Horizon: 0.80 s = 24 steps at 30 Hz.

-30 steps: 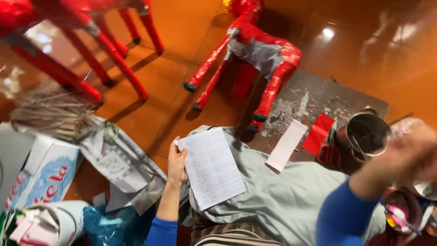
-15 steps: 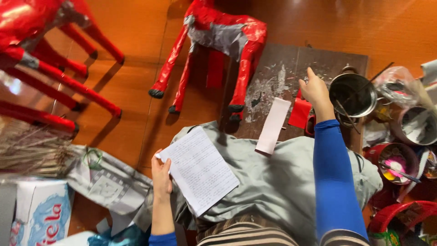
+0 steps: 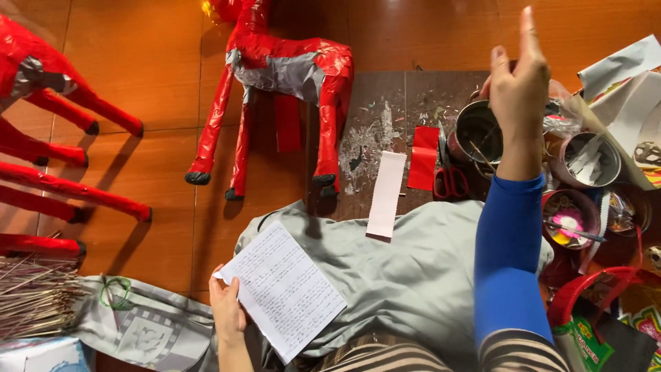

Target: Cutting paper and applying it to decorate paper-based horse figurines and woven structures.

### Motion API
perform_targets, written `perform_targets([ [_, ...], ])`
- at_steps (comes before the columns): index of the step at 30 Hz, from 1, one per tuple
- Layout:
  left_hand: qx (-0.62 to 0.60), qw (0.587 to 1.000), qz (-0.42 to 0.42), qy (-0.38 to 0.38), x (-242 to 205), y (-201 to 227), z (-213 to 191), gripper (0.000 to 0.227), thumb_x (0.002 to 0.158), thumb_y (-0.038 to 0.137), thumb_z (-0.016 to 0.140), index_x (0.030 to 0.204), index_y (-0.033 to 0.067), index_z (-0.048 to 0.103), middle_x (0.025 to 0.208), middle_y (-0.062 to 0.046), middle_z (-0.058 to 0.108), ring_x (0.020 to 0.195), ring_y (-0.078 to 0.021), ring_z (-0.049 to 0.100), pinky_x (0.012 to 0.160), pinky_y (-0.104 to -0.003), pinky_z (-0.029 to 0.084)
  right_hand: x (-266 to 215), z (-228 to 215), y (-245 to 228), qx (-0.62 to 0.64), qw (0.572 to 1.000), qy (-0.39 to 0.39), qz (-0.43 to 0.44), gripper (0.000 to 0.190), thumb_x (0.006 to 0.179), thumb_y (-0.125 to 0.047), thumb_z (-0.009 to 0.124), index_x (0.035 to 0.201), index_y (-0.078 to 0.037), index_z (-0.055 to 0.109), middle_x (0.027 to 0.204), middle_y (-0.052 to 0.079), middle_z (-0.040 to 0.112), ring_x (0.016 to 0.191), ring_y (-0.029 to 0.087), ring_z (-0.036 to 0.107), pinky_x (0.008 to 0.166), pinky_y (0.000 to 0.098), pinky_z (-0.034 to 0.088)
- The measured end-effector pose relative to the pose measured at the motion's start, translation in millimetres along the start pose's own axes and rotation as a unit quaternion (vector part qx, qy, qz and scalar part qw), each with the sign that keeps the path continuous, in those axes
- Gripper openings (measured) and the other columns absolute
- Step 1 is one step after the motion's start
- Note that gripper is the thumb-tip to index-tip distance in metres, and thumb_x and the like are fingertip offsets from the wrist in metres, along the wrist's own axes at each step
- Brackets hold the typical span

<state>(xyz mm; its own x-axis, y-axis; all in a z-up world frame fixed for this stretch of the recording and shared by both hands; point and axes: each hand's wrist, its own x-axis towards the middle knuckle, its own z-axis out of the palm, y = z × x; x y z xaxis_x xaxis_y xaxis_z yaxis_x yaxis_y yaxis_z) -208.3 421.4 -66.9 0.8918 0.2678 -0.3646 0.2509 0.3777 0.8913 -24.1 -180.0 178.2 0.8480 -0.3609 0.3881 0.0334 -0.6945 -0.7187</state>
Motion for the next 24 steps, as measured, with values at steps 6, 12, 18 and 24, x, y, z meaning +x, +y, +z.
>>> perform_targets([
  [6, 0.008, 1.0, -0.012, 0.02, 1, 2, 2, 0.051, 0.099, -0.003, 0.052, 0.148, 0.0047, 0.039, 0.119, -0.02, 0.066, 0.103, -0.0232, 0.067, 0.089, -0.038, 0.055, 35, 48, 91, 0.071, 0.992, -0.017, 0.101, 0.062, 0.107, -0.01, 0.055, 0.16, 0.002, 0.025, 0.146, 0.014, 0.055, 0.058, 0.01, 0.067, 0.052, 0.0248, 0.059],
  [12, 0.011, 1.0, -0.007, 0.024, 0, 2, 2, 0.048, 0.1, -0.003, 0.051, 0.146, 0.0046, 0.041, 0.119, -0.02, 0.066, 0.104, -0.0233, 0.066, 0.09, -0.038, 0.055, 25, 67, 82, -0.011, 0.986, -0.011, 0.168, 0.069, 0.103, -0.015, 0.06, 0.162, 0.001, 0.028, 0.074, 0.017, 0.071, 0.056, 0.019, 0.067, 0.059, 0.0366, 0.056],
  [18, 0.004, 1.0, -0.004, 0.021, 2, -2, -1, 0.048, 0.099, -0.003, 0.052, 0.145, 0.0043, 0.041, 0.121, -0.019, 0.065, 0.105, -0.0228, 0.065, 0.092, -0.037, 0.054, 30, 88, 130, -0.072, 0.968, -0.066, 0.231, 0.069, 0.1, -0.016, 0.058, 0.161, 0.002, 0.028, 0.073, 0.014, 0.072, 0.057, 0.02, 0.069, 0.063, 0.0355, 0.057],
  [24, 0.009, 1.0, -0.004, 0.022, -1, 5, 6, 0.046, 0.099, -0.003, 0.052, 0.144, 0.0039, 0.041, 0.12, -0.02, 0.065, 0.106, -0.0236, 0.066, 0.092, -0.038, 0.054, -6, 135, 168, -0.11, 0.992, -0.058, -0.011, 0.06, 0.101, -0.017, 0.06, 0.151, 0.002, 0.032, 0.115, 0.019, 0.069, 0.081, 0.015, 0.068, 0.071, 0.0284, 0.057],
])
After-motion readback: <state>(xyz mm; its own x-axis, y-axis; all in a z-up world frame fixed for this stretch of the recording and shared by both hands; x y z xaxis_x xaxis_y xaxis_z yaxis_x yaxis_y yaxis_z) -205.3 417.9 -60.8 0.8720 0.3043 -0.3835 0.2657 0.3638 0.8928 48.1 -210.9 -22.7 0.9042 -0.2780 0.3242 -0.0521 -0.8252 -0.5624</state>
